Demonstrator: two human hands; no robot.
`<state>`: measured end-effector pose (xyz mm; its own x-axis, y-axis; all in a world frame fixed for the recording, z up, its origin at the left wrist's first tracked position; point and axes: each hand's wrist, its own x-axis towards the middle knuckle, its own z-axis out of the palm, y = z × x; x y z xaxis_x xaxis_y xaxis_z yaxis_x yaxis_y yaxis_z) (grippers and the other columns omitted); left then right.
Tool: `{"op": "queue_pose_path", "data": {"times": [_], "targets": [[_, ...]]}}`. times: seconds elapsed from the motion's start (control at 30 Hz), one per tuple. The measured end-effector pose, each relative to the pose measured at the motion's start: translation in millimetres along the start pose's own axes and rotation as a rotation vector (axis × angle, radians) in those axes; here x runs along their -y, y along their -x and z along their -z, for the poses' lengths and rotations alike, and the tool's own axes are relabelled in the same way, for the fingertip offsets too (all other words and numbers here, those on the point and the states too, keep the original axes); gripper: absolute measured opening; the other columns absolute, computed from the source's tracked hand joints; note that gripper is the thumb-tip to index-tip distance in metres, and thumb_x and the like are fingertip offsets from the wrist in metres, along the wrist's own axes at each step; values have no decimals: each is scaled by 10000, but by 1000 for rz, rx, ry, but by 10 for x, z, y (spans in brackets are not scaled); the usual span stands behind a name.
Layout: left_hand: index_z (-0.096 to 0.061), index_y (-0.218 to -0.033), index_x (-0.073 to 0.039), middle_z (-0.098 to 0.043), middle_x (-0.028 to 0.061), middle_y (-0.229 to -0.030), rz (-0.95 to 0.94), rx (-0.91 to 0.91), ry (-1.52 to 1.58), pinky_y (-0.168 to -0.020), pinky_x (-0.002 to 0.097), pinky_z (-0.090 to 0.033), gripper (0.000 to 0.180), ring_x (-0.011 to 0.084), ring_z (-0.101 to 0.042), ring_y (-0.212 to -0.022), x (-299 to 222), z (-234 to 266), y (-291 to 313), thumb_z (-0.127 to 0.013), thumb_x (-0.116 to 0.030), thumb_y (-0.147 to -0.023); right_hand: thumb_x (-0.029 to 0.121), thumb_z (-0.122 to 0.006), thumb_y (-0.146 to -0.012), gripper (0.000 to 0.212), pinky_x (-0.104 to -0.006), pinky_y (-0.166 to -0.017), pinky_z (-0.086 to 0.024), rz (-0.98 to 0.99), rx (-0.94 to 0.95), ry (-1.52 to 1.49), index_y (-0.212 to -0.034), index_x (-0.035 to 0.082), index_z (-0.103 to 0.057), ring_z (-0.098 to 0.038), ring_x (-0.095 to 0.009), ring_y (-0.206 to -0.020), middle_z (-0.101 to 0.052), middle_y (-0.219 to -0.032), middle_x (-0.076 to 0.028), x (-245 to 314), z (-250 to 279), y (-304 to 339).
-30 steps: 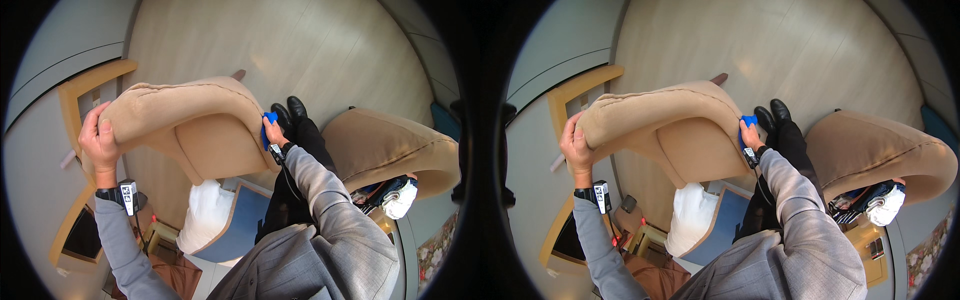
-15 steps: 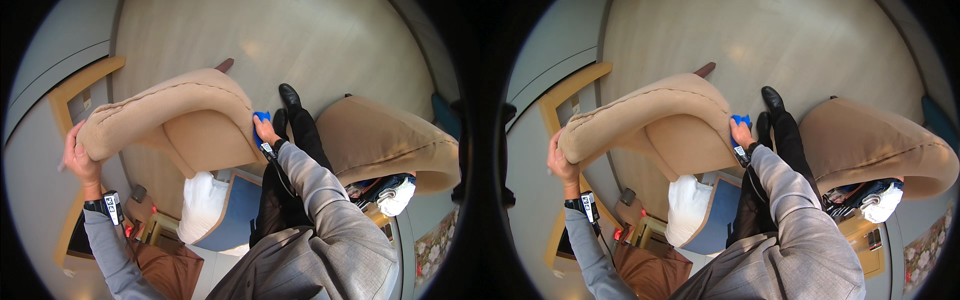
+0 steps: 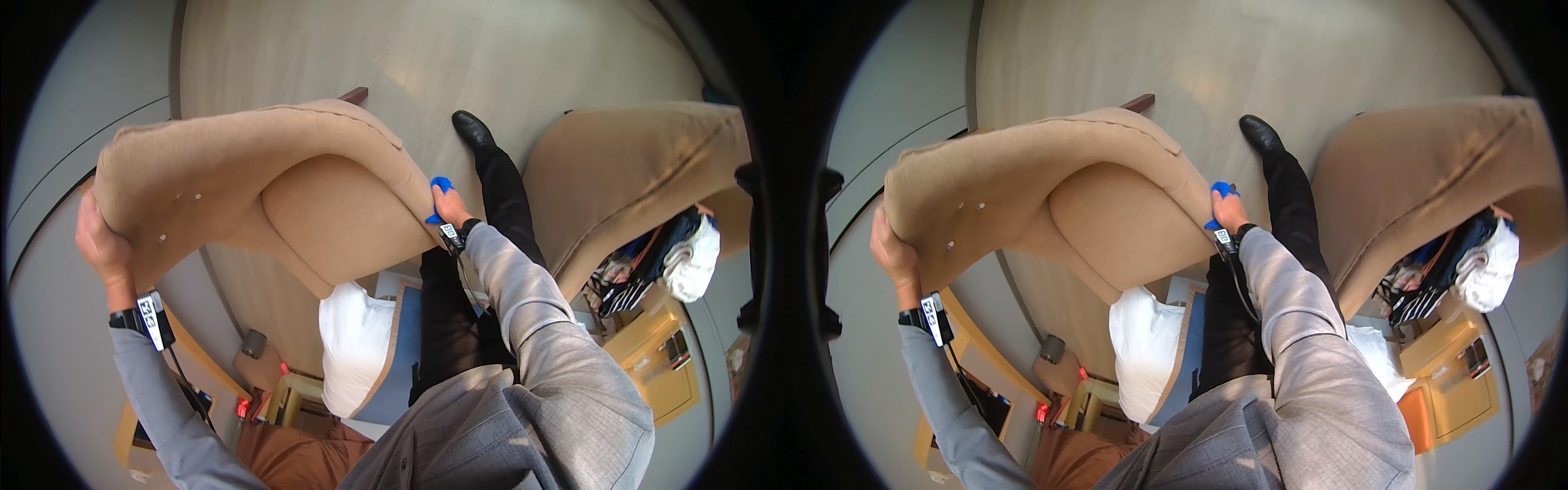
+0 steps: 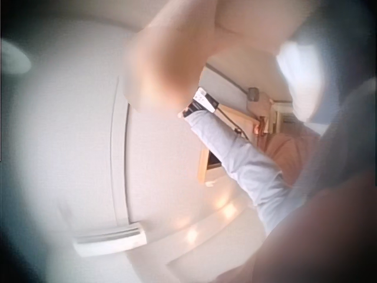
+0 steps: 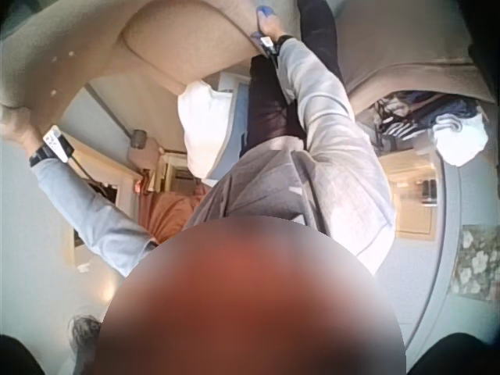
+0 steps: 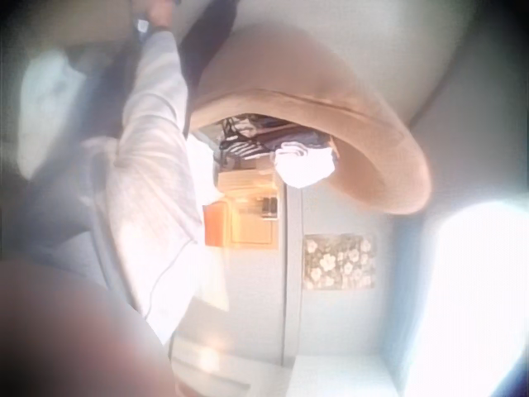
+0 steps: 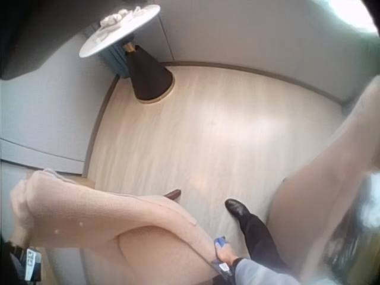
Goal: The person wipes a beige upholstered chair with a blue cloth, cleaning the seat, backrest, and armrests. Then the person picks up folded clothes from the chair and places them onto a nearby bed.
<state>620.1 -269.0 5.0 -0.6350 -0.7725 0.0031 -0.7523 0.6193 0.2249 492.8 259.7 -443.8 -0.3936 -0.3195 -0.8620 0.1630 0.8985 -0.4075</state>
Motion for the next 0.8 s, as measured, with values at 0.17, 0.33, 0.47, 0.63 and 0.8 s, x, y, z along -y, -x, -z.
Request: {"op": "queue_pose_path", "data": {"times": [0.17, 0.33, 0.47, 0.63, 0.8], "targets": [[-703, -1253, 0, -727, 129, -1228, 14, -75, 102, -1019, 329, -457, 598, 251, -659, -1128, 37, -79, -141, -423, -495, -1067, 459, -405, -1037, 642, -553, -994, -468, -13, -18, 207, -995, -93, -728, -625, -517, -1131, -672, -1112, -372, -869, -155, 152], [-635, -1428, -64, -663, 151, -1421, -14, -170, 86, -1122, 322, -404, 663, 256, -607, -1323, 23, -133, -211, -451, -569, -1040, 463, -505, -990, 605, -487, -945, -501, -206, -242, -232, -1015, -103, -716, -675, -449, -1069, -714, -1064, -320, -1159, -294, 276], [-605, -1461, -58, -603, 147, -1497, -59, -158, 66, -1173, 325, -365, 662, 260, -538, -1412, 118, -157, -286, -439, -549, -1051, 447, -559, -1000, 588, -439, -905, -528, -582, -527, -978, -1104, -119, -683, -701, -349, -979, -722, -1088, -216, -1146, -593, 409], [-535, -1503, -5, -542, 144, -1557, -158, -143, 65, -1198, 320, -340, 641, 250, -511, -1440, 263, -107, -413, -422, -481, -1088, 453, -546, -1016, 346, -497, -709, -555, -672, -458, -1431, -1200, 176, -639, -664, -269, -903, -696, -1115, -71, -1431, -1235, 490], [-532, -1510, -5, -553, 143, -1545, 59, -121, 216, -1174, 318, -363, 670, 234, -533, -1407, 287, -33, -425, -467, -507, -1072, 369, -499, -1017, 212, -474, -502, -492, -743, -249, -1532, -1017, 184, -600, -555, -256, -534, -612, -773, -64, -1217, -2355, 744]]}}
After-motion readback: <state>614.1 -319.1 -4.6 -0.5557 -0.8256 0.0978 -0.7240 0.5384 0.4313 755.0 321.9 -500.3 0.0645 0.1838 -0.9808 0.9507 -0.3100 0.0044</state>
